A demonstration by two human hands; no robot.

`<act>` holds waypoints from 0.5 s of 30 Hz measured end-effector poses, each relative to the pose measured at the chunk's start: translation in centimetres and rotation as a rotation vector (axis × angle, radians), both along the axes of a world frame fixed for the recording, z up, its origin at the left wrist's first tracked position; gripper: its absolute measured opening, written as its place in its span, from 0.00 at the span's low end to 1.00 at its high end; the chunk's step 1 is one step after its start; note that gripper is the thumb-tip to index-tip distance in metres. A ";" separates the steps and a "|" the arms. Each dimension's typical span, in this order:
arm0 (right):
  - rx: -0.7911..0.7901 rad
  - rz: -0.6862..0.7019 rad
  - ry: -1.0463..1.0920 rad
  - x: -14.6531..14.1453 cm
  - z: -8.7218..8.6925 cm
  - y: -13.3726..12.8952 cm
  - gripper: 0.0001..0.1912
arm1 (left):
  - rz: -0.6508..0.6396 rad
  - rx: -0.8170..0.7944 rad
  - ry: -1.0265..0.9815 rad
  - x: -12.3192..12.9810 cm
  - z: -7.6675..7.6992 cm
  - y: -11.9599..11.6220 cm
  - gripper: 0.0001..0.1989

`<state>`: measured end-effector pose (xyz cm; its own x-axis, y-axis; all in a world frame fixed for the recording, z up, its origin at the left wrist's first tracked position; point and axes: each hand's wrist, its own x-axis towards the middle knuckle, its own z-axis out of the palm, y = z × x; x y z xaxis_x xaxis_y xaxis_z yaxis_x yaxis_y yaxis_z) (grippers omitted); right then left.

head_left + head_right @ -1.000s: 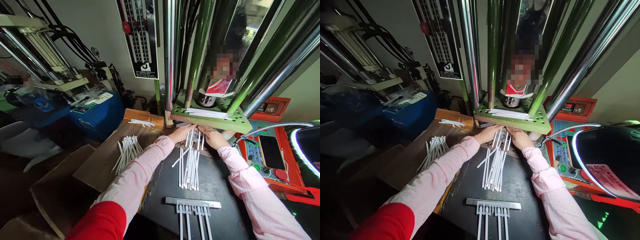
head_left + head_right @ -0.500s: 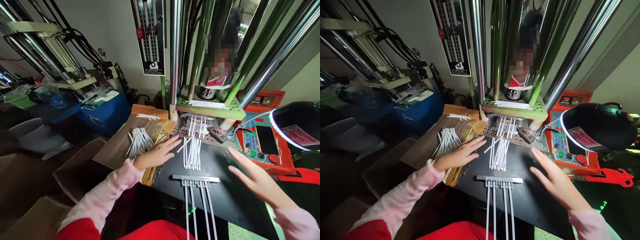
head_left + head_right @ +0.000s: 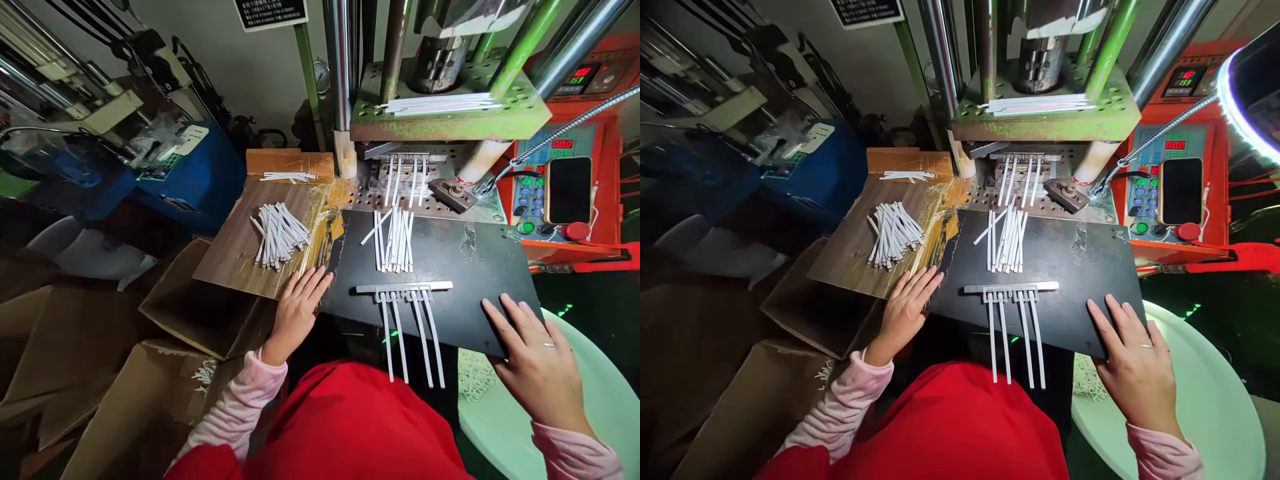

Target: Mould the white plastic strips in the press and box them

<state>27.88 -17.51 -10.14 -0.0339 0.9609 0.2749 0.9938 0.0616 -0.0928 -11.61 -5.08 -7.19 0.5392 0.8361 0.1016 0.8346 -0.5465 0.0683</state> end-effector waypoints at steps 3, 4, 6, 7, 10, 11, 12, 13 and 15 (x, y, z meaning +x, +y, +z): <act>0.005 -0.004 0.006 0.1 -0.1 -0.2 0.44 | 0.004 0.003 -0.012 -0.1 -0.1 0.0 0.45; 0.006 -0.003 0.006 0.2 -0.2 -0.2 0.44 | 0.003 0.003 -0.014 -0.2 -0.1 -0.1 0.45; 0.005 0.001 0.005 0.3 -0.5 -0.2 0.43 | 0.004 0.003 -0.017 -0.2 -0.2 -0.1 0.44; 0.007 0.003 0.006 0.4 -0.6 -0.2 0.43 | 0.006 0.004 -0.019 -0.2 -0.2 -0.1 0.44; 0.006 0.001 0.008 0.4 -0.7 -0.2 0.43 | 0.011 0.004 -0.022 -0.2 -0.3 -0.1 0.44; 0.008 0.001 0.008 0.4 -0.6 -0.2 0.42 | 0.010 0.003 -0.023 -0.2 -0.3 -0.1 0.44; 0.011 0.000 0.008 0.3 -0.6 -0.2 0.42 | 0.009 0.003 -0.023 -0.2 -0.3 -0.1 0.44; 0.014 -0.003 0.010 0.3 -0.5 -0.2 0.42 | 0.007 0.003 -0.023 -0.2 -0.2 -0.1 0.44; 0.018 -0.010 0.014 0.1 -0.3 -0.2 0.42 | 0.004 0.003 -0.018 -0.2 -0.2 -0.2 0.44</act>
<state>27.98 -17.76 -10.47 -0.0201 0.9561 0.2923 0.9930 0.0531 -0.1055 -11.84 -5.25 -7.40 0.5338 0.8380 0.1133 0.8355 -0.5433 0.0819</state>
